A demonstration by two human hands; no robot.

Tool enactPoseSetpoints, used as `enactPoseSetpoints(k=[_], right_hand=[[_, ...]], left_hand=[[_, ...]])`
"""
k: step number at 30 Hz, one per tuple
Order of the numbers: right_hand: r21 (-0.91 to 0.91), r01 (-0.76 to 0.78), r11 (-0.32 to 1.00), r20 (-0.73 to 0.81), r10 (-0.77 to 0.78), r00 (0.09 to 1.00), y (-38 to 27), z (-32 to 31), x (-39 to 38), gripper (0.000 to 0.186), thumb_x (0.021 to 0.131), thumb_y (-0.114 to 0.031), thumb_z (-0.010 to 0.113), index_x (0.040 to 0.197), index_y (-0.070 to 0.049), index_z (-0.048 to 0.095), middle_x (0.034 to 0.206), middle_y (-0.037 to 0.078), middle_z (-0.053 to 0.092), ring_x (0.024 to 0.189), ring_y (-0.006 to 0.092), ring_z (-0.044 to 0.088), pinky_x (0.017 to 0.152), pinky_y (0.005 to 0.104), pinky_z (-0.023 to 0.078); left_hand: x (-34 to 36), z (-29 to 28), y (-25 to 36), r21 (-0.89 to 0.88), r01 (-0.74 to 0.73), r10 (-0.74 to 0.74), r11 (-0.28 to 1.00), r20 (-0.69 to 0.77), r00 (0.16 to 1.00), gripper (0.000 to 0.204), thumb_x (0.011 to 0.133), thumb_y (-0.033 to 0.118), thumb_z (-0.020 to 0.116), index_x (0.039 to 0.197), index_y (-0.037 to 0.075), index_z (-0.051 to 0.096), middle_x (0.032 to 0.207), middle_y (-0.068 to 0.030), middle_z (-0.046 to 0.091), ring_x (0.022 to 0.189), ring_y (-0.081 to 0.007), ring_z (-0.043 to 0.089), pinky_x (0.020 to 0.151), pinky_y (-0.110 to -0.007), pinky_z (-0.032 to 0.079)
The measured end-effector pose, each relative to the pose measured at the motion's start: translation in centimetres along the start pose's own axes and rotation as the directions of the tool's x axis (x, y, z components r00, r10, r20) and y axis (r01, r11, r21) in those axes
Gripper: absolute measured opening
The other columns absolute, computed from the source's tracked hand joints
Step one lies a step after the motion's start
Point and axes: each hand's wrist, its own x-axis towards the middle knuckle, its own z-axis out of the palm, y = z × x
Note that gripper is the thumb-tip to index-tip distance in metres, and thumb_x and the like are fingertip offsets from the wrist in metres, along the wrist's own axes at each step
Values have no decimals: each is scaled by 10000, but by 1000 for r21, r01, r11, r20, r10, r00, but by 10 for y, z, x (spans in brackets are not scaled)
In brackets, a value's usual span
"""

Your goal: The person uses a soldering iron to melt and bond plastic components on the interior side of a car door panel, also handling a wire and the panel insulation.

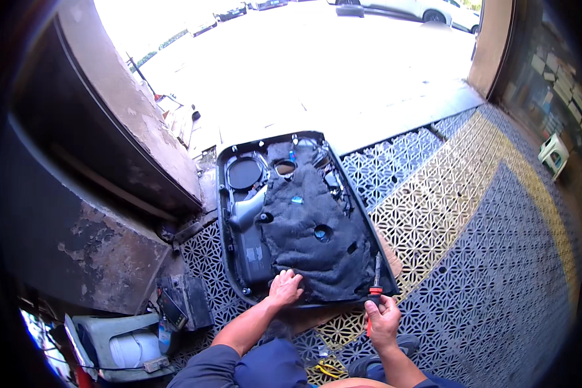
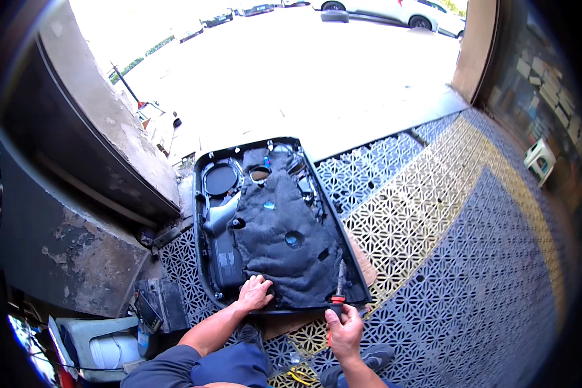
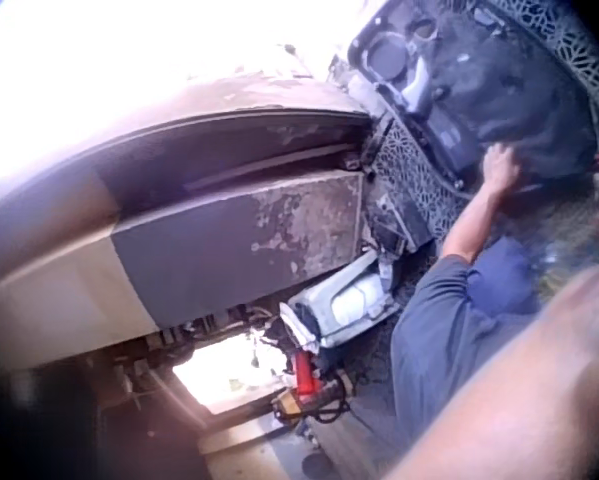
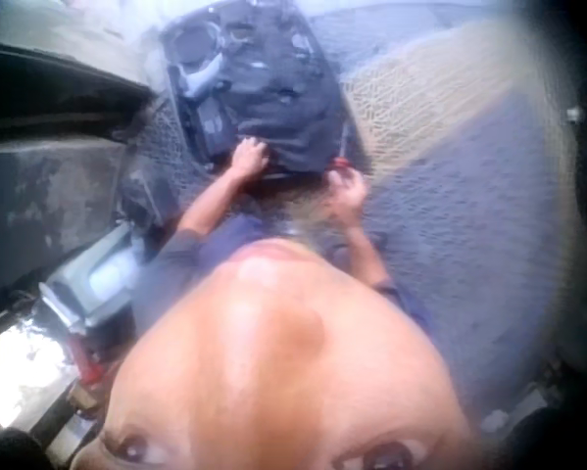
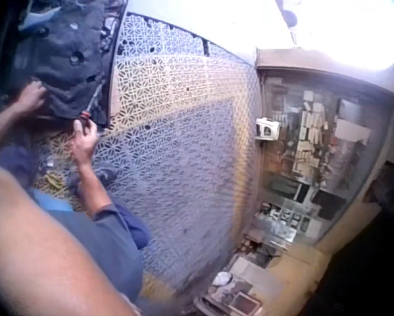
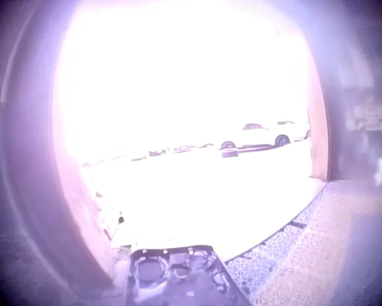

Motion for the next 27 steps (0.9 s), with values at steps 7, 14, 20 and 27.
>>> enactPoseSetpoints(k=[7, 14, 20, 27], right_hand=[[-311, 182, 933, 65, -170, 983, -69, -15, -34, 215, 939, -159, 776, 900, -7, 629, 717, 15, 608, 526, 92, 566, 490, 277, 488], [-202, -40, 978, -4, 40, 999, 6, -35, -63, 243, 975, -227, 743, 959, -29, 605, 764, 59, 625, 578, 167, 621, 546, 313, 550], [-138, -251, 958, -105, 238, 966, 101, -43, -98, 251, 981, -236, 742, 950, -36, 594, 719, 57, 619, 536, 187, 609, 483, 321, 517], [-229, -548, 804, -275, 487, 829, 148, -56, -100, 253, 952, -190, 768, 930, -19, 583, 672, 113, 633, 438, 241, 600, 346, 342, 473]], left_hand=[[-37, -14, -2, -221, 135, -163, 966, -111, 980, 295, 928, 252, 650, 1182, 112, 703, 1089, -160, 676, 1099, -351, 660, 975, -452, 531], [-102, -42, 12, -439, 203, -270, 875, -94, 958, 282, 917, 197, 609, 1164, 119, 720, 1134, -170, 693, 1109, -377, 668, 970, -479, 546], [-146, 25, -10, -924, 293, -406, 246, 176, 897, 248, 862, 193, 821, 1024, 15, 762, 982, -125, 780, 868, -199, 734, 812, -353, 589], [-173, 33, -22, -949, 220, -444, -225, 301, 844, 179, 978, 171, 741, 1033, 1, 747, 941, -70, 746, 785, -134, 677, 708, -317, 578]])
